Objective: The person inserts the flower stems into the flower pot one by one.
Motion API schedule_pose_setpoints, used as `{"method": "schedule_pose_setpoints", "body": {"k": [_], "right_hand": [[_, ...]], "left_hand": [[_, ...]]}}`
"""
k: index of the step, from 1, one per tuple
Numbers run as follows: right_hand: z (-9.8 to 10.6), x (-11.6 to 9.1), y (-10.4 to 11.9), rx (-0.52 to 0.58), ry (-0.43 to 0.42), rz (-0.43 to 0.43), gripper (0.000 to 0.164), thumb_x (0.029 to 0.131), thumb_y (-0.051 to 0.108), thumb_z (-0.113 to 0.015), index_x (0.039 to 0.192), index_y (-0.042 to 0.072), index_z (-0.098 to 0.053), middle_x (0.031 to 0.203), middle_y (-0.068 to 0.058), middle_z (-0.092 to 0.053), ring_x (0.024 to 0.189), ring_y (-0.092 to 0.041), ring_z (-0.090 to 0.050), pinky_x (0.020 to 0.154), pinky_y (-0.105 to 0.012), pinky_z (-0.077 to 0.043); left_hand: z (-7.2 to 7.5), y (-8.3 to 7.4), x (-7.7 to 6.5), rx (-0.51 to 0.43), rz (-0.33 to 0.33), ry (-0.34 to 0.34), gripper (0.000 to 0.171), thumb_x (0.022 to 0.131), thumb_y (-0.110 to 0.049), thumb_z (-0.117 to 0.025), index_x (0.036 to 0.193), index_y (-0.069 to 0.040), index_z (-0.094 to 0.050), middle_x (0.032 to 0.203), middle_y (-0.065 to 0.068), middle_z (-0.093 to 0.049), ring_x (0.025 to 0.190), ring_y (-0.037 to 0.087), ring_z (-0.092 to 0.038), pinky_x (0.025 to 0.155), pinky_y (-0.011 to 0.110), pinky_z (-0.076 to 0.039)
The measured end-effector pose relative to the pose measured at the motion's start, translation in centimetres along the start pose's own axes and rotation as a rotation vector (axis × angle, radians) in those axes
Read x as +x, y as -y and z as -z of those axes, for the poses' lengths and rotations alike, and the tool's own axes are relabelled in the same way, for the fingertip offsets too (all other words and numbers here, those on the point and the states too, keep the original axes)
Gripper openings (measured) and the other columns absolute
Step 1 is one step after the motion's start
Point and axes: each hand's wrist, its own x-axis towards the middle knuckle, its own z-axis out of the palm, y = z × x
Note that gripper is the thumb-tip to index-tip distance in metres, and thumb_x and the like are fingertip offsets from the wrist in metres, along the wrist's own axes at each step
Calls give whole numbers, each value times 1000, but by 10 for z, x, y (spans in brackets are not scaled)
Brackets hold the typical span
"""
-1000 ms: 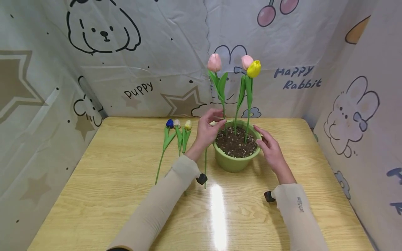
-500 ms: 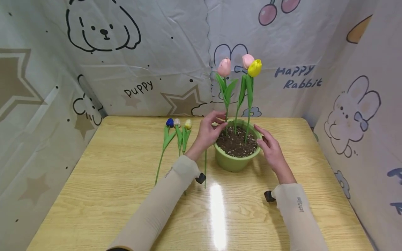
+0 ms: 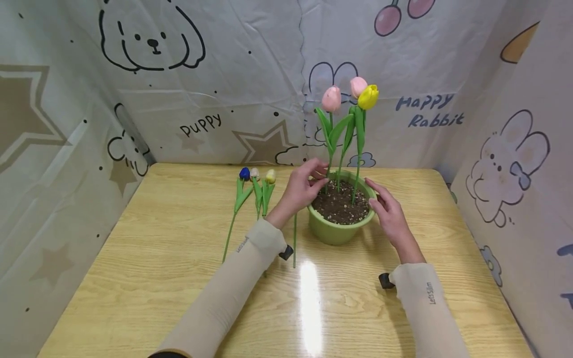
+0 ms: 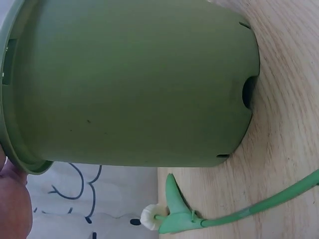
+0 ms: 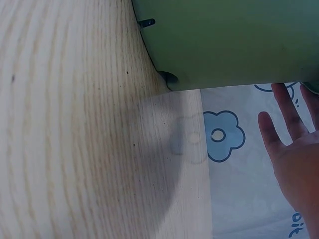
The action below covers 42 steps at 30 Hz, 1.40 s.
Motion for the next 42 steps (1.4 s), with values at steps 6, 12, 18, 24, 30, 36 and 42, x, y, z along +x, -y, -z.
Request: {"method": "schedule_pose_setpoints", "body": {"k": [6,12,18,24,30,36,42], "right_hand": [[-1,2,0,2,3,5,48,113,14,-42,159,4,-38,164,-24,-35,128,10,-48,102,-4,-43],[-1,2,0,8,-3,6,47,112,12,-42,158,3,-38,164,-25,-35,127,9,-48,102,-4,-43],[-2,1,0,23,5,15,47,113,12,-42,158,2,-38,163,-28,-34,127,9,-49,102,-4,-43],[0,0,-1,15,2,10,47,113,12,-41,158,2,-38,163,-28,-34,128,9,-48,102,-4,-42],[1,1,0,3,4,4,47,113,14,-41,159,4,-38,163,-26,-34,129,8,-47,103,-3,-42],[0,3,0,7,3,1,47,113,14,-41,159,4,-38,163,-26,-34,129,9,-47,103,-4,-42],[0,2,0,-3,4,-9,47,113,14,-42,159,5,-38,164,-25,-34,128,9,-47,102,-3,-42]], "left_hand": [[-1,0,0,-8,11,-32,29,98,-4,-71,126,-6,-64,109,11,-71,97,20,-74,80,10,-58],[-3,-4,0,-41,60,-65,32,97,-5,-72,128,-5,-64,110,10,-70,97,18,-74,81,9,-58],[-5,-10,2,-70,129,-117,27,99,-13,-72,125,-7,-67,109,9,-72,93,16,-74,77,11,-59],[-7,-11,5,-72,138,-192,20,100,-16,-71,118,-6,-70,108,9,-74,91,16,-73,73,12,-58],[-6,-11,7,-100,125,-255,18,100,-18,-71,112,-5,-71,106,10,-75,91,20,-74,72,13,-59],[-6,-6,9,-115,92,-265,13,100,-12,-70,108,-1,-71,103,12,-75,87,18,-74,69,13,-60],[-7,3,5,-104,54,-267,13,100,-10,-70,106,1,-70,99,13,-75,85,20,-73,67,12,-60]]}}
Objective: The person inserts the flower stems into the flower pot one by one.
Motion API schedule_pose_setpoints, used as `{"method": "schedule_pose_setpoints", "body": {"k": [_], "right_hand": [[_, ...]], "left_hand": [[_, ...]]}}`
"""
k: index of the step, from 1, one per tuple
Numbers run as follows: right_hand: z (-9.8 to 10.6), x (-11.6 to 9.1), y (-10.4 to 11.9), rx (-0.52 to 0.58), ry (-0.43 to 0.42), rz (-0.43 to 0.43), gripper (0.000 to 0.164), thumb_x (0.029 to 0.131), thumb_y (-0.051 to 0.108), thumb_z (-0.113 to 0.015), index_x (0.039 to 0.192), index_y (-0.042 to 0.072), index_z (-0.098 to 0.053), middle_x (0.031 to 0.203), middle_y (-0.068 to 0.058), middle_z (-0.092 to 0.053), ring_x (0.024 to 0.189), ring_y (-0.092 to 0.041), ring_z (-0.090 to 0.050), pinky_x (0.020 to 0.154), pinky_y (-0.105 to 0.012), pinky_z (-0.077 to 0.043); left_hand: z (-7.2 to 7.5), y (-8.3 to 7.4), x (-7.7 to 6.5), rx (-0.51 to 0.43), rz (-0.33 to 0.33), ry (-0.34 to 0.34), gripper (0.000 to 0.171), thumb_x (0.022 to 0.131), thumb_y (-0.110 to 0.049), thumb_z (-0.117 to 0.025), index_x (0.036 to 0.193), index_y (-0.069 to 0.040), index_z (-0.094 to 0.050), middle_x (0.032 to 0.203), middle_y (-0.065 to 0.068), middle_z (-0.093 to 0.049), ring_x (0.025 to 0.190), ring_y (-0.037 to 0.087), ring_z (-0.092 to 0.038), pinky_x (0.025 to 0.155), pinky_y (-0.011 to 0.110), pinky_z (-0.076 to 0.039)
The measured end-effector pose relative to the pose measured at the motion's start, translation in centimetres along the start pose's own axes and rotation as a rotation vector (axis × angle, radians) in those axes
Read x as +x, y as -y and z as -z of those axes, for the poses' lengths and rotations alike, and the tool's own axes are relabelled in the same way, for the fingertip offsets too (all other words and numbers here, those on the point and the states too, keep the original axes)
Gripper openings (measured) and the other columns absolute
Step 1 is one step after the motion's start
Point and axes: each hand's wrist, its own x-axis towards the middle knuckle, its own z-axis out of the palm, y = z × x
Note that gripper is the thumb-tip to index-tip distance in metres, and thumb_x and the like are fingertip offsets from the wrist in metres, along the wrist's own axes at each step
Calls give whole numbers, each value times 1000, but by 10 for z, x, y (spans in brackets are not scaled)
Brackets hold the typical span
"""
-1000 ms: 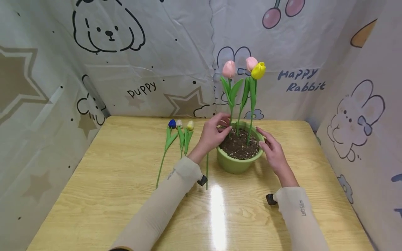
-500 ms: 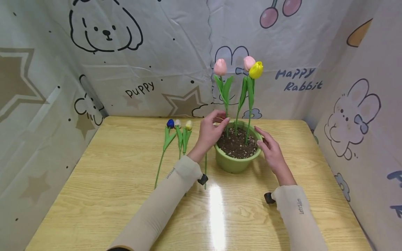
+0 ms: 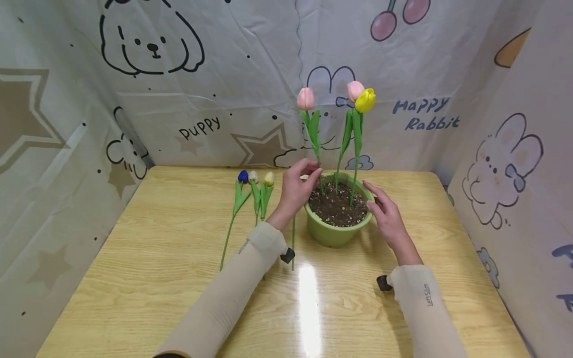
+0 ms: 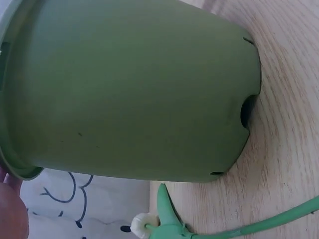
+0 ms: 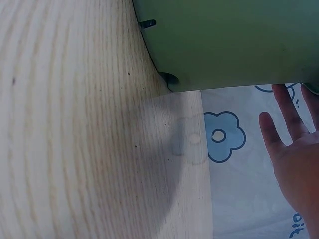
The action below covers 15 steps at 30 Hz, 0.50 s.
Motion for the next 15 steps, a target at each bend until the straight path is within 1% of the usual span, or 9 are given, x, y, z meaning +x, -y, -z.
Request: {"method": "schedule_pose_setpoints", "body": {"k": [3,6,12,15], "right_hand": [[0,0,0,-5,0,-1,48,113,15,-41,159,5,-38,164,-25,-34,128,9,-47,102,-3,-42],[1,0,0,-4,0,7,48,113,15,-42,159,5,-38,164,-25,-34,129,9,-46,103,-3,-42],[0,0,0,6,-2,7,47,113,14,-42,159,4,-38,163,-26,-34,129,10,-47,102,-3,-42],[0,-1,0,5,-3,5,47,113,14,-42,159,4,-38,163,-26,-34,129,10,-47,102,-3,-42]], "left_hand": [[0,3,-1,41,-48,19,16,101,-12,-69,108,2,-70,100,13,-74,87,21,-73,69,11,-59],[0,5,-1,62,-71,41,17,101,-12,-68,109,2,-70,102,13,-74,89,21,-73,71,10,-58],[3,4,0,108,-67,105,14,101,-12,-69,110,-2,-70,102,11,-73,91,18,-72,73,9,-57],[4,4,0,112,-57,127,15,101,-12,-69,111,-2,-69,102,11,-73,90,18,-71,72,10,-57]]}}
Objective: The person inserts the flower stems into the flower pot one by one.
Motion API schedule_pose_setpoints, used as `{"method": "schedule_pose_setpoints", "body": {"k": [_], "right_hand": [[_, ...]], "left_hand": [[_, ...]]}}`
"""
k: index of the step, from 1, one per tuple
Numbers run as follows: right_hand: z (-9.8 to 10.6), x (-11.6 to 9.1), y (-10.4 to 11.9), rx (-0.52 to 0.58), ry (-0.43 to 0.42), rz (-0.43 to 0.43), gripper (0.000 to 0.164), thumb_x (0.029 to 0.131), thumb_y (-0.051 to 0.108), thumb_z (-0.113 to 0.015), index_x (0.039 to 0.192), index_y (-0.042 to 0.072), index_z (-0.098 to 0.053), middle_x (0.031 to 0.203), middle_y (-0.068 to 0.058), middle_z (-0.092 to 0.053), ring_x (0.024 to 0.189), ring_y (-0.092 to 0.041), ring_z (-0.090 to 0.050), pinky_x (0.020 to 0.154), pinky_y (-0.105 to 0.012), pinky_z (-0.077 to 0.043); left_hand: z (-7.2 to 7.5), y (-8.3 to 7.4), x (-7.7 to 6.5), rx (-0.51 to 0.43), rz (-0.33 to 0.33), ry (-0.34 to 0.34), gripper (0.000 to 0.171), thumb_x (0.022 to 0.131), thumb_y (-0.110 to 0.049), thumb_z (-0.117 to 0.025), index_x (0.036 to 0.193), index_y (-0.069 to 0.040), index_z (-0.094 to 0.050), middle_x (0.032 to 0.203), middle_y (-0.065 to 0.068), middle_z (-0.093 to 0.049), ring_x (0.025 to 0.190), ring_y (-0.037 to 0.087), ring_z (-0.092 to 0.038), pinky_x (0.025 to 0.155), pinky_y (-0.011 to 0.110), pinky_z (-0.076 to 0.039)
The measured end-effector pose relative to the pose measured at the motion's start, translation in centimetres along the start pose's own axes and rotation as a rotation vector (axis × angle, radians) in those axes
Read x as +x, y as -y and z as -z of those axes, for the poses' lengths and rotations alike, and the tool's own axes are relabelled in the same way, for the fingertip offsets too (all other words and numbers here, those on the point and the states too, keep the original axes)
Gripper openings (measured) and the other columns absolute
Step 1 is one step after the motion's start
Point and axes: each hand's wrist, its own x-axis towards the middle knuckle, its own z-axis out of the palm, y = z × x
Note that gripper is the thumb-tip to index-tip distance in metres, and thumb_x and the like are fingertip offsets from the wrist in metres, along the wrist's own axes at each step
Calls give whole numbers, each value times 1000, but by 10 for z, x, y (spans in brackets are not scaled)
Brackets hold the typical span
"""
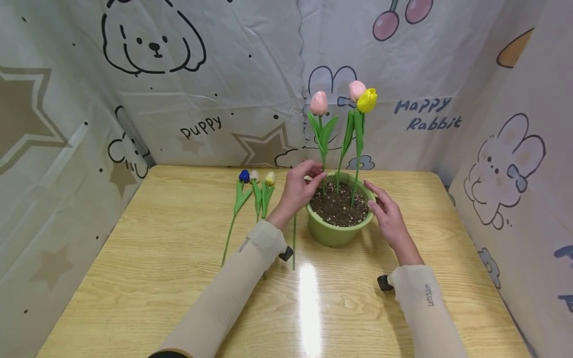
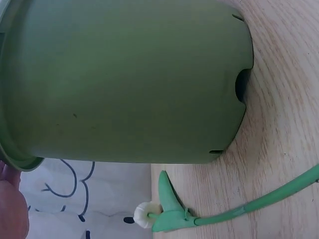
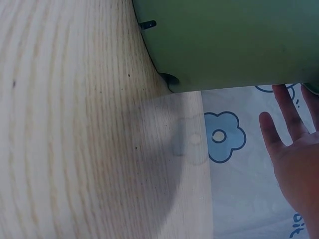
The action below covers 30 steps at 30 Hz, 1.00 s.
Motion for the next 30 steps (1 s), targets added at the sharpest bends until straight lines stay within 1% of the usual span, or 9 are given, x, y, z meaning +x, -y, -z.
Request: {"method": "schedule_pose_setpoints", "body": {"k": [6,13,18,23,26,30], "right_hand": [[1,0,2,0,-1,13,47,113,13,-41,159,3,-38,163,-28,-34,128,10,-48,102,-4,-43],[1,0,0,-2,-2,6,47,112,12,-42,158,3,-38,163,-27,-35,126,8,-49,101,-4,-44],[1,0,-1,-4,2,1,48,112,13,-43,158,3,-38,163,-24,-36,129,9,-47,104,-4,-41],[1,-1,-2,-9,1,-5,48,112,15,-44,159,4,-38,164,-22,-36,130,11,-45,105,-3,-39],[2,-1,-2,-14,5,-6,49,112,16,-44,159,4,-37,164,-23,-35,130,11,-45,105,-3,-39],[2,-2,-2,-23,-1,3,48,112,15,-43,159,4,-38,163,-23,-36,128,11,-47,104,-3,-40]], "left_hand": [[1,0,3,1,-26,18,13,100,-12,-70,109,-3,-69,100,9,-73,87,16,-71,71,11,-56],[2,0,3,25,-31,54,10,99,-11,-70,106,-4,-69,97,9,-74,84,16,-71,70,12,-56],[2,0,3,44,-31,71,7,99,-10,-71,103,-5,-67,95,8,-74,82,15,-71,68,11,-56],[2,0,4,54,-52,93,7,99,-9,-70,103,-5,-67,96,8,-74,80,14,-72,67,11,-56],[3,0,4,64,-59,95,6,99,-9,-70,103,-5,-67,95,8,-74,78,14,-71,66,11,-55],[2,1,3,83,-65,77,8,99,-10,-71,102,-5,-66,93,8,-74,77,14,-71,65,11,-54]]}}
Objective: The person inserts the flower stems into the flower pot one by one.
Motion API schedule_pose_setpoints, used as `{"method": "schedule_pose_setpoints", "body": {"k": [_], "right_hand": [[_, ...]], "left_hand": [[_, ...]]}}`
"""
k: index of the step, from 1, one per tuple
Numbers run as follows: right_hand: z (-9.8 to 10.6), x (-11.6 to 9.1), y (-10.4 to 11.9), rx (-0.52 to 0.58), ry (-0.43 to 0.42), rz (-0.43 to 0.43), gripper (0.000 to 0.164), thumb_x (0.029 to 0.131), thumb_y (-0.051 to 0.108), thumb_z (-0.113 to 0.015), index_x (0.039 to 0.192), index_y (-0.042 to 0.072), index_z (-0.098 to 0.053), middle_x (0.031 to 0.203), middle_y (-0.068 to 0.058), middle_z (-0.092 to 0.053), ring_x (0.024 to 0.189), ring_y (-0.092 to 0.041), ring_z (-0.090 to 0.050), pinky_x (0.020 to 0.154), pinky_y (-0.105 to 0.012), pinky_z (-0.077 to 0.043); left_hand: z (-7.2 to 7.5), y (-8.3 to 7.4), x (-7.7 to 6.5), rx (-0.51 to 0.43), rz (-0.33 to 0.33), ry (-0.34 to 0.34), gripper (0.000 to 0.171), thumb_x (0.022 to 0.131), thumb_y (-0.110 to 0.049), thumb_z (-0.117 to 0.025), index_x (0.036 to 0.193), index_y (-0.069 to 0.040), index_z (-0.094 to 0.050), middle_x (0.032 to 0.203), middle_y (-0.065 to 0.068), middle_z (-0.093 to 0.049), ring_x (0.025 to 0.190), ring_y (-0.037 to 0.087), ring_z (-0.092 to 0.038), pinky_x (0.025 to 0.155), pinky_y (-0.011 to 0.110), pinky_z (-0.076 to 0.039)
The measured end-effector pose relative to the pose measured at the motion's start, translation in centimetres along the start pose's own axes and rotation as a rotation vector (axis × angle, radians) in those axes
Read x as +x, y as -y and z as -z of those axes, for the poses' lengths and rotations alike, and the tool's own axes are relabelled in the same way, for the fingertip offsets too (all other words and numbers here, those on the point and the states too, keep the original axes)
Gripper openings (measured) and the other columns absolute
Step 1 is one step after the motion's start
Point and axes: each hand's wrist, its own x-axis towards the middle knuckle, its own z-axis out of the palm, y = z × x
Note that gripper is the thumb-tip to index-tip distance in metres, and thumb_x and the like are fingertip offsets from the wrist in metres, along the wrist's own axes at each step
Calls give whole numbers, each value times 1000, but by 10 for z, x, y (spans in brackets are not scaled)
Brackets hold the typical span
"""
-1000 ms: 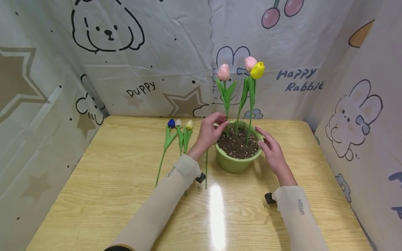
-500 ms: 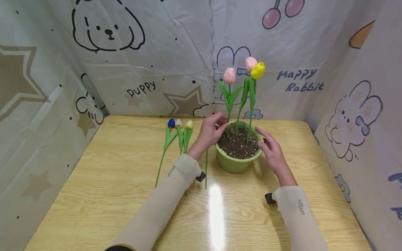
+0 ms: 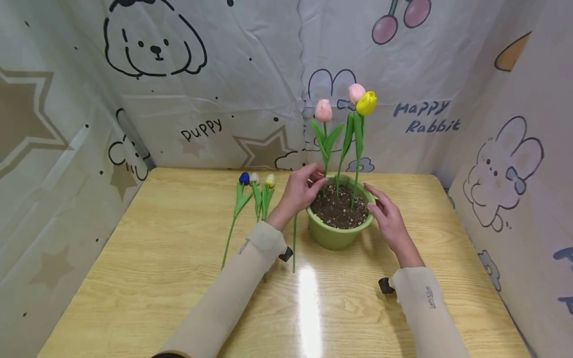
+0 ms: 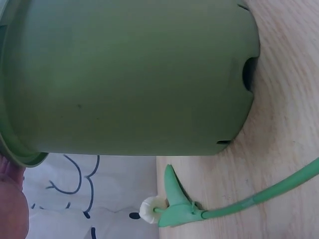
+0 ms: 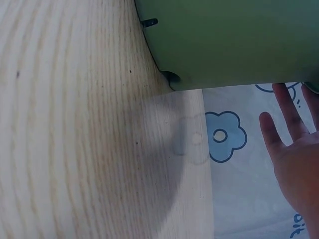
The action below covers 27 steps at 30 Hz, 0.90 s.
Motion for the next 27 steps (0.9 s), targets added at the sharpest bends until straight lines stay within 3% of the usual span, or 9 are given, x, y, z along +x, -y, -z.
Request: {"method": "schedule_pose_setpoints", "body": {"k": [5,9,20,27], "right_hand": [[1,1,1,20,-25,29,47,112,11,-44,157,0,-40,163,-21,-39,126,9,-51,103,-4,-42],[0,1,1,39,-20,34,47,112,11,-43,157,0,-40,163,-18,-40,127,9,-50,103,-4,-42],[-4,1,-1,68,-24,-3,47,112,11,-44,156,-1,-39,163,-13,-42,129,7,-49,104,-5,-41],[-2,1,1,59,-10,1,48,112,13,-43,157,0,-38,164,-15,-39,131,9,-47,105,-4,-41]], "left_hand": [[-2,-1,0,50,-10,-25,12,100,-16,-71,104,-6,-67,99,8,-75,86,15,-74,71,10,-55],[-4,-2,-4,61,43,-44,15,101,-20,-70,109,-7,-69,100,7,-77,88,14,-75,74,11,-57],[2,-2,-9,-13,131,-44,31,100,-22,-72,126,-5,-70,106,8,-76,92,14,-75,77,9,-58],[13,-5,-18,-112,194,-90,33,99,-18,-73,129,-5,-70,108,9,-75,97,18,-75,79,13,-60]]}}
